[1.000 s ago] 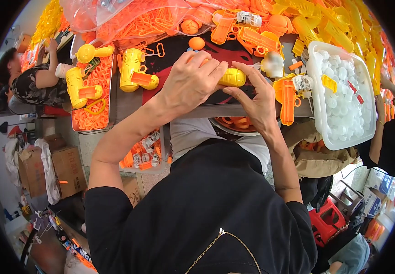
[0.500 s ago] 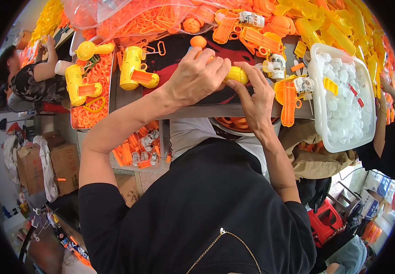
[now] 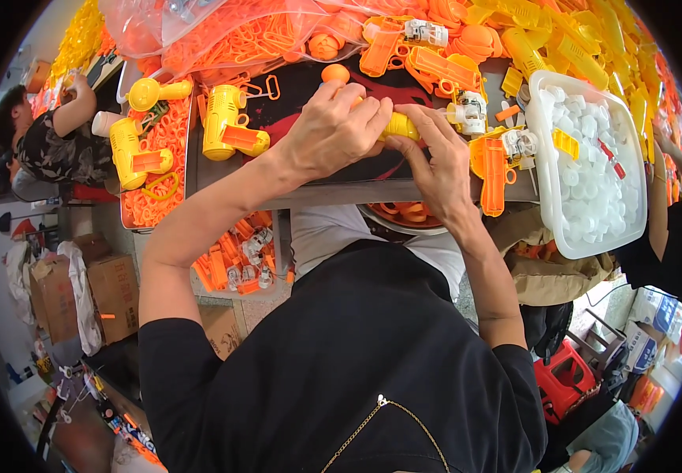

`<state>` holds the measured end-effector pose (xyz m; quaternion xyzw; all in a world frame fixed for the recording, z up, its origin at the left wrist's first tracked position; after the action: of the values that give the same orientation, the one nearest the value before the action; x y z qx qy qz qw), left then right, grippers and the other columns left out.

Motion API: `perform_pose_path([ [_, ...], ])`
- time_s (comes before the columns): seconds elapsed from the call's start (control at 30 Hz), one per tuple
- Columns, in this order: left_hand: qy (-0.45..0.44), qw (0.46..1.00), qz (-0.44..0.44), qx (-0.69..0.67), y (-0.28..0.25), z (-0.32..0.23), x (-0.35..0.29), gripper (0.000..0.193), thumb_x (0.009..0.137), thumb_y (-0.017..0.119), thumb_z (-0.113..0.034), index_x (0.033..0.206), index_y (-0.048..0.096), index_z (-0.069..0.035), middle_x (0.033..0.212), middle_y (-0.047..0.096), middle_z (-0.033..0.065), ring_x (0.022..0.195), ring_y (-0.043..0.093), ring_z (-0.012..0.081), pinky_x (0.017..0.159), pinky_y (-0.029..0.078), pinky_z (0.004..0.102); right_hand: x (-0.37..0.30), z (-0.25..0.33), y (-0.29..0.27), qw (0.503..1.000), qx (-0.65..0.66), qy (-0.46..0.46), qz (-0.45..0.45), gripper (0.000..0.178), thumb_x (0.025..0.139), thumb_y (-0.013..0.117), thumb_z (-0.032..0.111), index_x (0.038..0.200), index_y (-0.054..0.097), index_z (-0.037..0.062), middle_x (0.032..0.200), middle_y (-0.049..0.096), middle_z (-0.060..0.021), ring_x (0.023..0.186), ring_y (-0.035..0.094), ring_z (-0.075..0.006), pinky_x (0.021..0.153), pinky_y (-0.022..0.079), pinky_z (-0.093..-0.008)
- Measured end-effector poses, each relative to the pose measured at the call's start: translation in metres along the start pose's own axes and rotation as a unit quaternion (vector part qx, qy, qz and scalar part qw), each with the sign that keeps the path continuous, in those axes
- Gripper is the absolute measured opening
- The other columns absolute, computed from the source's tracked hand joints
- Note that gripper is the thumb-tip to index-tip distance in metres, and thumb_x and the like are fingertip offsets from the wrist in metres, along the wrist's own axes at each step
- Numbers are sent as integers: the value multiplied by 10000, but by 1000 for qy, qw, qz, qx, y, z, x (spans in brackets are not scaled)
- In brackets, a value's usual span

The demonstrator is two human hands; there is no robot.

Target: Assembling various plastic components of yellow and orange toy guns at a workbench.

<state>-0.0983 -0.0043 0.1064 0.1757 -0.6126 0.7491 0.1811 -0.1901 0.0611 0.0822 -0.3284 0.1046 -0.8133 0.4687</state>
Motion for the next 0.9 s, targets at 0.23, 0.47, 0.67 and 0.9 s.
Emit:
perform_pose_path([
  [0.23,3,1000,24,1,3,0,0,518,696,798,-294,1105,679,1,900,673,67,923,629,248,848,521,393,-2,-1,-1,999,40,10,-8,425,853,743,74,1262,636,34,1143,668,-153,999,651,-291,888,517,-359],
  [0.47,13,1000,13,16,4,-6,0,533,668,806,-290,1096,679,1,888,664,66,914,629,246,840,521,386,-7,-3,-1,999,26,-1,-22,438,834,756,52,1255,635,31,1134,658,-140,973,640,-266,862,518,-346],
  [0.67,18,999,10,31,3,-9,1,524,669,796,-284,1093,682,3,876,660,64,919,631,244,842,520,384,-12,-4,-2,998,35,5,-44,404,833,758,50,1222,651,25,1104,661,-131,958,644,-246,848,516,-331],
  [0.9,25,994,55,97,9,-18,4,508,729,758,-333,1095,674,10,867,661,82,955,641,258,940,503,424,-16,-7,-3,998,38,22,-46,405,827,760,39,1217,653,19,1094,665,-125,945,651,-228,839,520,-322],
])
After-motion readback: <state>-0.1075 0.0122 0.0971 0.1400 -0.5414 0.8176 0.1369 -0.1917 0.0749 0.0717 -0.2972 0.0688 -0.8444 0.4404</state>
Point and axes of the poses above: each hand's wrist, its own x-axis towards the middle knuckle, its own y-axis out of the palm, z = x × y, the point moved 9 cm from there along x, towards the middle knuckle
